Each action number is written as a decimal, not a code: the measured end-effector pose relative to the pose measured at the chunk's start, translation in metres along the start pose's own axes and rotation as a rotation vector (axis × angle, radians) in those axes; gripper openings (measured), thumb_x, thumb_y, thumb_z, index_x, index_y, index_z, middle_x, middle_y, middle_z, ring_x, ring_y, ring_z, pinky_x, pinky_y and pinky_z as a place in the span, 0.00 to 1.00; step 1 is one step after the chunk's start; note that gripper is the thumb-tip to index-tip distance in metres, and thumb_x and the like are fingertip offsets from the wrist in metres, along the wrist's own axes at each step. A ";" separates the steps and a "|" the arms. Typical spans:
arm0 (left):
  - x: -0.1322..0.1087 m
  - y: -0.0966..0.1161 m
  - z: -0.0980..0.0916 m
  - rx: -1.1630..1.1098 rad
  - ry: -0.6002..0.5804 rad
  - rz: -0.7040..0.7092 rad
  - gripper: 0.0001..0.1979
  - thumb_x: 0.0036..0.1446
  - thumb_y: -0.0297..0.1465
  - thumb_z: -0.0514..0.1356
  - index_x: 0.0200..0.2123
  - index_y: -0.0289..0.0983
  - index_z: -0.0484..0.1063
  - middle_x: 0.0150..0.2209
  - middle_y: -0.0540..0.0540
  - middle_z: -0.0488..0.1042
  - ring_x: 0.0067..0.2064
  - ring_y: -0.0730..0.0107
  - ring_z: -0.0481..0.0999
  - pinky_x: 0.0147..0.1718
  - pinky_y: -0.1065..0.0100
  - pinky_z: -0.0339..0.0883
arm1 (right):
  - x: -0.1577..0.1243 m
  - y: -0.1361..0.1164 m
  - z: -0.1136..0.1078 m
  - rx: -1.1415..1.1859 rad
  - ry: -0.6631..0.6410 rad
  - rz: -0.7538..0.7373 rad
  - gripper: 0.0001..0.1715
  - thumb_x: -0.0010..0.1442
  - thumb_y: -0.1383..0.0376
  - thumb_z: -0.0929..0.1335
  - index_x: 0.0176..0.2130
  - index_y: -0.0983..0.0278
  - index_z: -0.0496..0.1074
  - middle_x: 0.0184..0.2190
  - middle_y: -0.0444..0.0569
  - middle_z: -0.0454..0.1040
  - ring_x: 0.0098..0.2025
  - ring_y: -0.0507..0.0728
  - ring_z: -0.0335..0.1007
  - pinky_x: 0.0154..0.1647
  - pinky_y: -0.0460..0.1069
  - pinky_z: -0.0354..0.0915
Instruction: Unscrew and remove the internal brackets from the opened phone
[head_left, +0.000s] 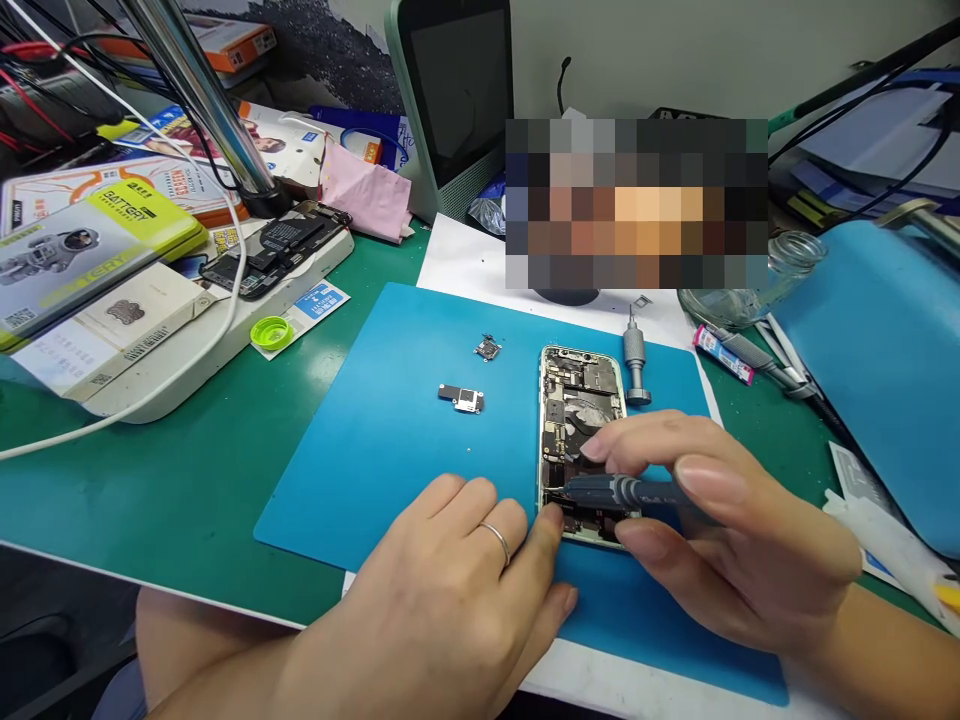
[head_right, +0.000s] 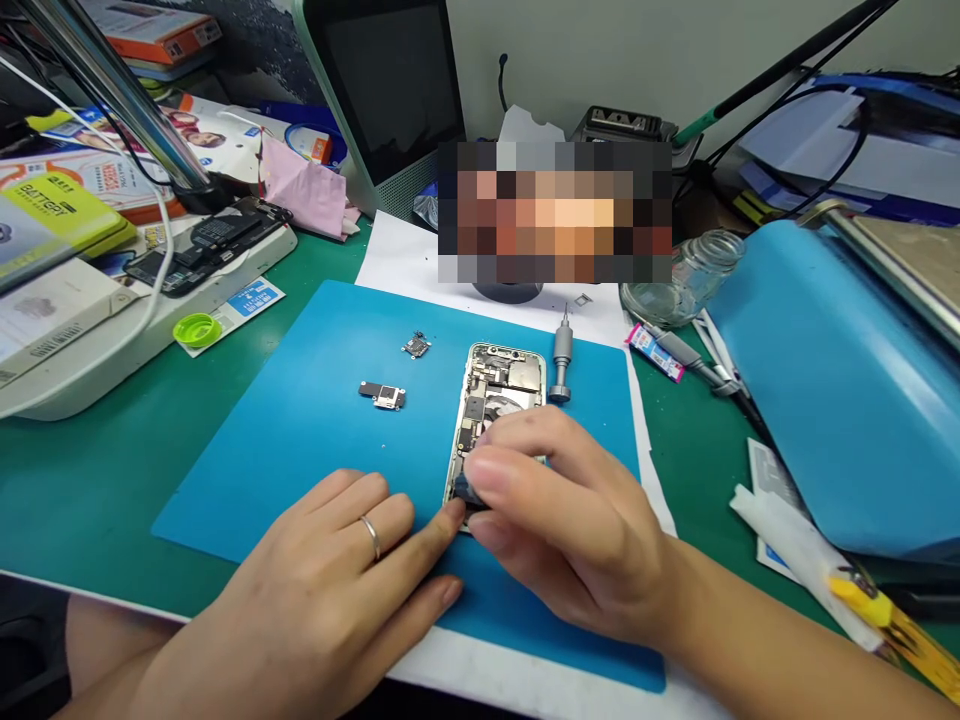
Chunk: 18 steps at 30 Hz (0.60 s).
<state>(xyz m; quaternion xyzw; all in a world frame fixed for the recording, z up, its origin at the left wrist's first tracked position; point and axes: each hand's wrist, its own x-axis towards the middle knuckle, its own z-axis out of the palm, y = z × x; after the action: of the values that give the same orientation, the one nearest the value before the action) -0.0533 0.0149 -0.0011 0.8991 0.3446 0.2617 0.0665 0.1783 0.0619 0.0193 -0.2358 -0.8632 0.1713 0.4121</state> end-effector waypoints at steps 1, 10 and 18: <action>0.000 0.000 0.000 0.000 0.000 0.001 0.17 0.71 0.35 0.59 0.56 0.30 0.75 0.33 0.48 0.73 0.33 0.63 0.68 0.29 0.58 0.59 | 0.000 0.000 0.000 -0.009 0.000 0.001 0.40 0.66 0.73 0.69 0.71 0.54 0.61 0.42 0.51 0.79 0.42 0.60 0.79 0.43 0.56 0.82; 0.004 -0.001 0.004 0.018 0.090 0.032 0.14 0.71 0.32 0.57 0.51 0.30 0.77 0.30 0.48 0.73 0.31 0.64 0.68 0.27 0.59 0.58 | 0.002 -0.001 0.000 0.029 -0.072 -0.048 0.47 0.65 0.79 0.65 0.76 0.58 0.50 0.43 0.53 0.79 0.45 0.59 0.79 0.48 0.57 0.80; 0.005 -0.003 0.004 0.011 0.106 0.035 0.13 0.70 0.31 0.57 0.50 0.30 0.78 0.29 0.49 0.72 0.30 0.64 0.66 0.27 0.59 0.58 | 0.002 -0.002 0.001 0.013 -0.074 -0.066 0.39 0.69 0.76 0.63 0.74 0.60 0.53 0.47 0.57 0.78 0.51 0.59 0.78 0.52 0.57 0.79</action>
<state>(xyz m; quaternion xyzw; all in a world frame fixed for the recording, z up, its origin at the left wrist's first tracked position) -0.0495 0.0204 -0.0032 0.8902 0.3333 0.3082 0.0385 0.1761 0.0608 0.0210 -0.1982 -0.8840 0.1719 0.3870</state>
